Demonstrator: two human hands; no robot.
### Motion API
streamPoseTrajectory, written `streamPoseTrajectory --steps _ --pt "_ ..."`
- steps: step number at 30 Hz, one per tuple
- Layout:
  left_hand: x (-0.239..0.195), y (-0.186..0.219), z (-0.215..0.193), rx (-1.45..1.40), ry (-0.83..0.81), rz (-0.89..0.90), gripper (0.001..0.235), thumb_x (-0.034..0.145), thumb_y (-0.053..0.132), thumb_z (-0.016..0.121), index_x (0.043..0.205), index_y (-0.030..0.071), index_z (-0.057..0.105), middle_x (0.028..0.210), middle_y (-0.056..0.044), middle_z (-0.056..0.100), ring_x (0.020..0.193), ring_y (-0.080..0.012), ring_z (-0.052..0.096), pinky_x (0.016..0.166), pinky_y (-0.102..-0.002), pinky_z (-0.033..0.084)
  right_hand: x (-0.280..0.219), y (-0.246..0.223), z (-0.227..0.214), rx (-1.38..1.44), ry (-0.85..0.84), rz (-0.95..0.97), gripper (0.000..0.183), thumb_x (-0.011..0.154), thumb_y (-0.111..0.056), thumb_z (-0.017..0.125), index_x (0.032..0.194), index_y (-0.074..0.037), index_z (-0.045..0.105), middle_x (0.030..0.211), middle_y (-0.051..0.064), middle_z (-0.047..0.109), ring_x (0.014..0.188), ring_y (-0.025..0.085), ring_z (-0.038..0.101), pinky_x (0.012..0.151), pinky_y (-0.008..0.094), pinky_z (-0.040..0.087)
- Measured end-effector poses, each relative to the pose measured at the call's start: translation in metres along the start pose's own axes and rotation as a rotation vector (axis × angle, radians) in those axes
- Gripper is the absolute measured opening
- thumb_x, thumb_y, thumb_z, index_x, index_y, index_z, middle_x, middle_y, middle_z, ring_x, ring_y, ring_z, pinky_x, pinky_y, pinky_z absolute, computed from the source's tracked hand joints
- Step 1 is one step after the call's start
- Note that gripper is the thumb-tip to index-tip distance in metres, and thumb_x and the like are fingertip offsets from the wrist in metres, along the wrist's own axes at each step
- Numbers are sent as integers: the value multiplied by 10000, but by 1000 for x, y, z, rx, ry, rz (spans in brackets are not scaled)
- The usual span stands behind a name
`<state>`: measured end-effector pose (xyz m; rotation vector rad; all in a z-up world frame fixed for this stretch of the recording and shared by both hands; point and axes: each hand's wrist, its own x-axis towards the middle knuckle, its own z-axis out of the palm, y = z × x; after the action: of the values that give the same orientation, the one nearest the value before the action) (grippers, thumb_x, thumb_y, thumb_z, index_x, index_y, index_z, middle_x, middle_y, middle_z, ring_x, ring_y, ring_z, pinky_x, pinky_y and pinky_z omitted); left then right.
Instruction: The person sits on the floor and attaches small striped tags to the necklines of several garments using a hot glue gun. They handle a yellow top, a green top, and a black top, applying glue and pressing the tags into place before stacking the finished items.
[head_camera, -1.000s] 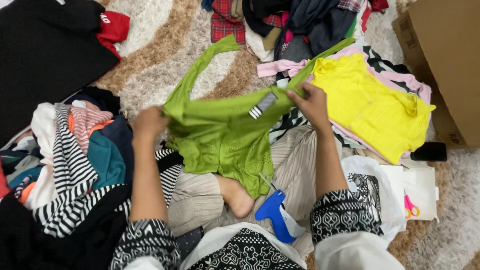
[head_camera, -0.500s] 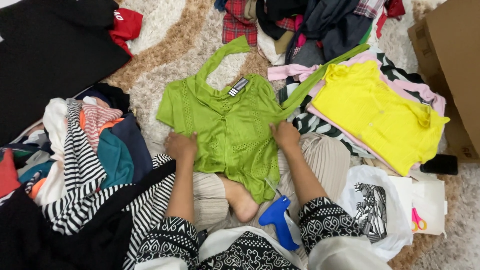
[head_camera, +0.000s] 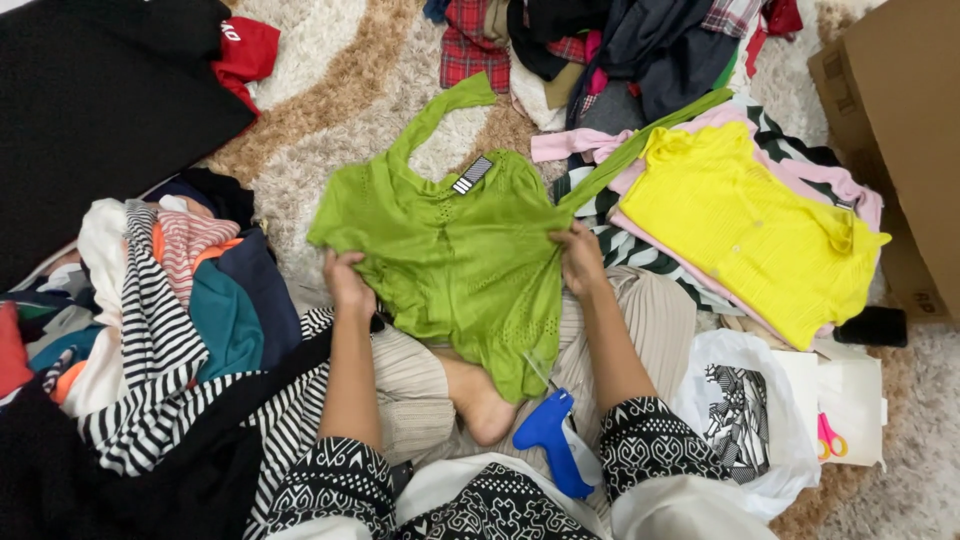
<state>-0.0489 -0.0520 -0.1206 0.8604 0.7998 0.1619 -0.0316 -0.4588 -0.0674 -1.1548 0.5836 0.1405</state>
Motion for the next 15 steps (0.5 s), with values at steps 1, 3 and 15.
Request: streamPoseTrajectory --steps 1,3,15 --pt "-3 9 2 -1 -1 1 955 830 -39 573 1639 65 77 1629 -280 180 1473 -423 328 1190 -521 323 -16 -17 8 0 -1 -1 488 901 14 656 1383 -3 580 1256 214 673 1111 353 691 951 483 580" --pt "-10 26 4 -306 -117 -91 708 788 193 690 1467 105 512 1391 -146 573 1219 -302 590 1023 -465 509 -50 -49 23 315 -12 10 512 848 13 633 1350 -80 607 1266 154 649 1141 329 684 1017 488 567" --pt "-120 89 74 200 -75 -410 802 936 570 674 1525 98 405 1455 -236 518 1317 -404 562 1070 -577 485 -68 -44 35 -309 41 261 728 921 -264 790 1473 72 455 1319 338 595 1202 478 617 957 649 533"
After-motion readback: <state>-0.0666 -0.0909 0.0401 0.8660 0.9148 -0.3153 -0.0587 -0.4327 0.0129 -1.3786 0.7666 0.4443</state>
